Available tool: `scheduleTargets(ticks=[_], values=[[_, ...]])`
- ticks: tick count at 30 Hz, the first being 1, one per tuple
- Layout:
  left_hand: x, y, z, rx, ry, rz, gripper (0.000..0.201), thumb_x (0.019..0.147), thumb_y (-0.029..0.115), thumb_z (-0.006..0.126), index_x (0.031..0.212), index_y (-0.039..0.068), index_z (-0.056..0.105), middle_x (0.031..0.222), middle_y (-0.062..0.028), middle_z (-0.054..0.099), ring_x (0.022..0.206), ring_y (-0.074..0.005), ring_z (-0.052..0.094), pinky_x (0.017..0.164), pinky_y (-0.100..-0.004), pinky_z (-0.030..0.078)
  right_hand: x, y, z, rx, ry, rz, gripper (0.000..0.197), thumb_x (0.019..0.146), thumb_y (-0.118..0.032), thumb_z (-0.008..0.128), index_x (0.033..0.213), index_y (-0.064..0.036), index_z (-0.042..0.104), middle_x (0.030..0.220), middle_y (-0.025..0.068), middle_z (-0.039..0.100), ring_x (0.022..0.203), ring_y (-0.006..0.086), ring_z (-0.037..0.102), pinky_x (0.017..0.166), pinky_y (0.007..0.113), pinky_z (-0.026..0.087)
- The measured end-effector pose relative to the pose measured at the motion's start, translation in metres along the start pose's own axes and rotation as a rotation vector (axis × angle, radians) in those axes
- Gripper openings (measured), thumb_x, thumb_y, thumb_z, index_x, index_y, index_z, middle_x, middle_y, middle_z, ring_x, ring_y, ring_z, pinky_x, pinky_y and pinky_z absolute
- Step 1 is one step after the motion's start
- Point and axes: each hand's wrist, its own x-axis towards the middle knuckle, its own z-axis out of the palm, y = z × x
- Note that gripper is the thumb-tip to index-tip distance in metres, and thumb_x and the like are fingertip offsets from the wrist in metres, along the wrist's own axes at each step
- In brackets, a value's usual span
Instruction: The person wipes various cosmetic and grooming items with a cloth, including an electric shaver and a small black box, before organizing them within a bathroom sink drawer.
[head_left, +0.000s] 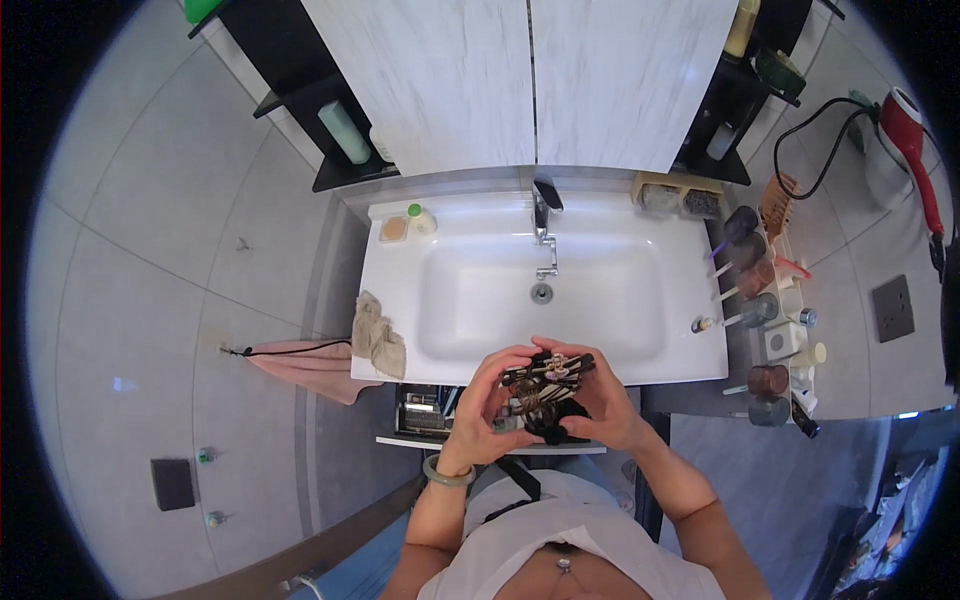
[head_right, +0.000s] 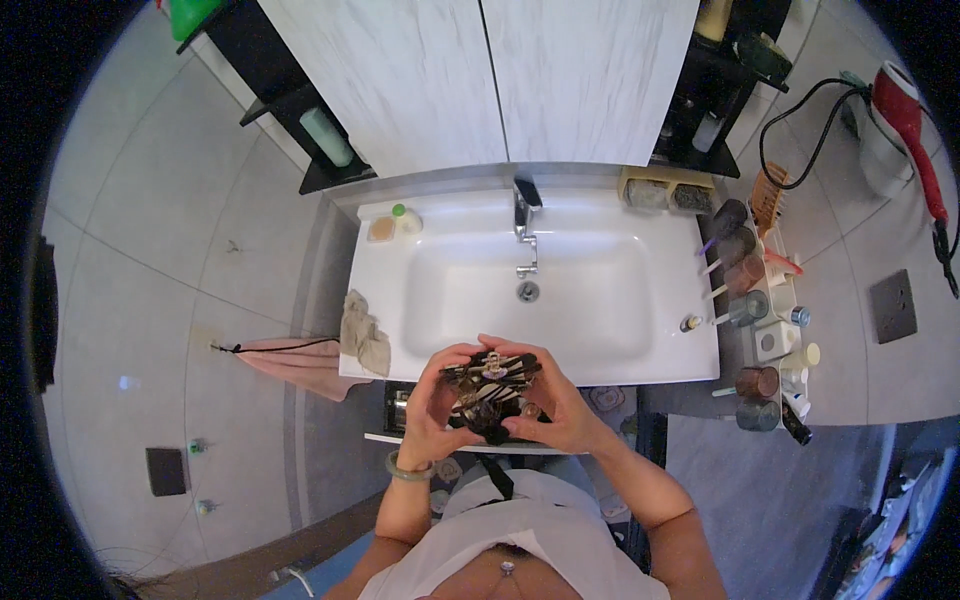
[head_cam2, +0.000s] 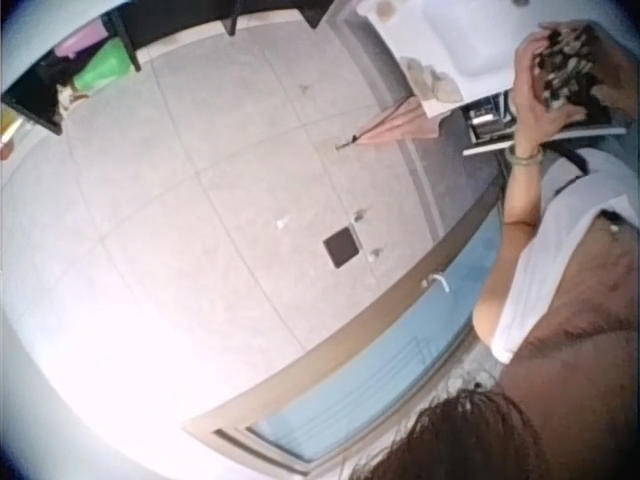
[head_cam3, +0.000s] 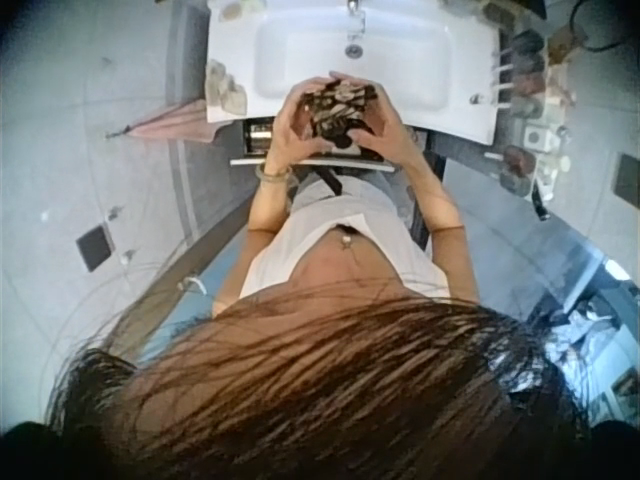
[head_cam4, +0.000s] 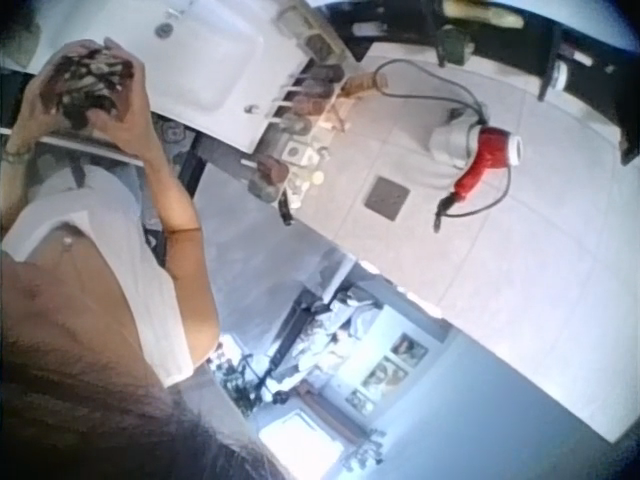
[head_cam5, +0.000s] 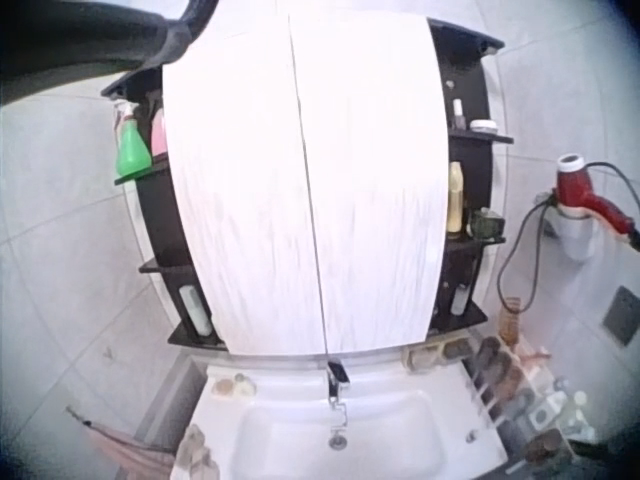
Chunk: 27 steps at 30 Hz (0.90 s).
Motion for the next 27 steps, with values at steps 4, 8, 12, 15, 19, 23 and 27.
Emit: scheduleTargets(ticks=[4,8,12,15,19,23,27], values=[[0.005,-0.002,-0.003,-0.166,0.114,-0.175,0.086,0.06,-0.008,0.077,0.135,0.002,0.037,0.133,-0.0123,0.042,0.124,-0.0222,0.044,0.102,-0.0364,0.041,-0.004,0.017,-0.006,-0.03,0.147,0.209,0.071,0.082,-0.002,0.069,0.14,-0.0053,0.028,0.144,0.0121,0.033,0.129,0.0191,0.038,0.102,0.036,0.04],[0.001,-0.024,-0.011,-0.526,0.314,-0.341,0.09,0.058,-0.001,0.079,0.137,0.003,0.035,0.127,-0.0099,0.049,0.117,-0.0212,0.051,0.103,-0.0334,0.039,0.003,0.018,0.011,-0.063,0.298,0.175,0.08,0.078,-0.004,0.074,0.143,-0.0042,0.027,0.136,0.0102,0.041,0.121,0.0188,0.046,0.099,0.034,0.042],[-0.008,-0.023,0.004,-0.531,0.335,-0.191,0.085,0.061,0.0,0.073,0.137,0.003,0.035,0.129,-0.0103,0.049,0.12,-0.0208,0.05,0.104,-0.0341,0.04,0.001,0.025,0.012,-0.474,0.267,0.053,0.078,0.072,-0.004,0.079,0.138,-0.002,0.037,0.132,0.0118,0.047,0.117,0.0184,0.05,0.094,0.033,0.046],[-0.014,-0.019,-0.018,-0.626,0.347,-0.307,0.089,0.056,-0.001,0.081,0.134,0.0,0.038,0.129,-0.0122,0.05,0.119,-0.0227,0.051,0.101,-0.0373,0.043,0.003,-0.005,0.019,-0.564,0.195,0.018,0.075,0.069,0.0,0.076,0.136,-0.0029,0.041,0.13,0.0105,0.051,0.114,0.0192,0.052,0.095,0.032,0.044],[-0.036,-0.03,-0.032,-0.422,0.217,-0.14,0.088,0.055,-0.002,0.087,0.13,-0.003,0.041,0.13,-0.014,0.049,0.119,-0.025,0.051,0.099,-0.0363,0.046,0.003,-0.017,0.029,-0.703,0.084,-0.11,0.075,0.066,0.001,0.074,0.135,-0.0053,0.043,0.13,0.0111,0.053,0.116,0.0241,0.053,0.099,0.033,0.042],[-0.043,-0.034,-0.029,-0.413,0.212,-0.108,0.089,0.054,-0.002,0.088,0.13,-0.004,0.041,0.133,-0.0139,0.045,0.12,-0.0267,0.05,0.098,-0.0369,0.047,-0.004,-0.021,0.03,-0.73,0.06,-0.124,0.073,0.067,0.0,0.076,0.132,-0.0049,0.045,0.136,0.0127,0.048,0.122,0.0286,0.049,0.101,0.036,0.042],[-0.047,-0.043,-0.017,-0.416,0.318,-0.207,0.078,0.073,0.013,0.08,0.135,-0.005,0.037,0.131,-0.0145,0.05,0.119,-0.025,0.052,0.098,-0.0355,0.047,-0.012,-0.02,0.024,-0.67,0.075,0.015,0.079,0.07,-0.01,0.079,0.138,-0.0058,0.04,0.135,0.0124,0.047,0.121,0.0261,0.049,0.099,0.035,0.041]])
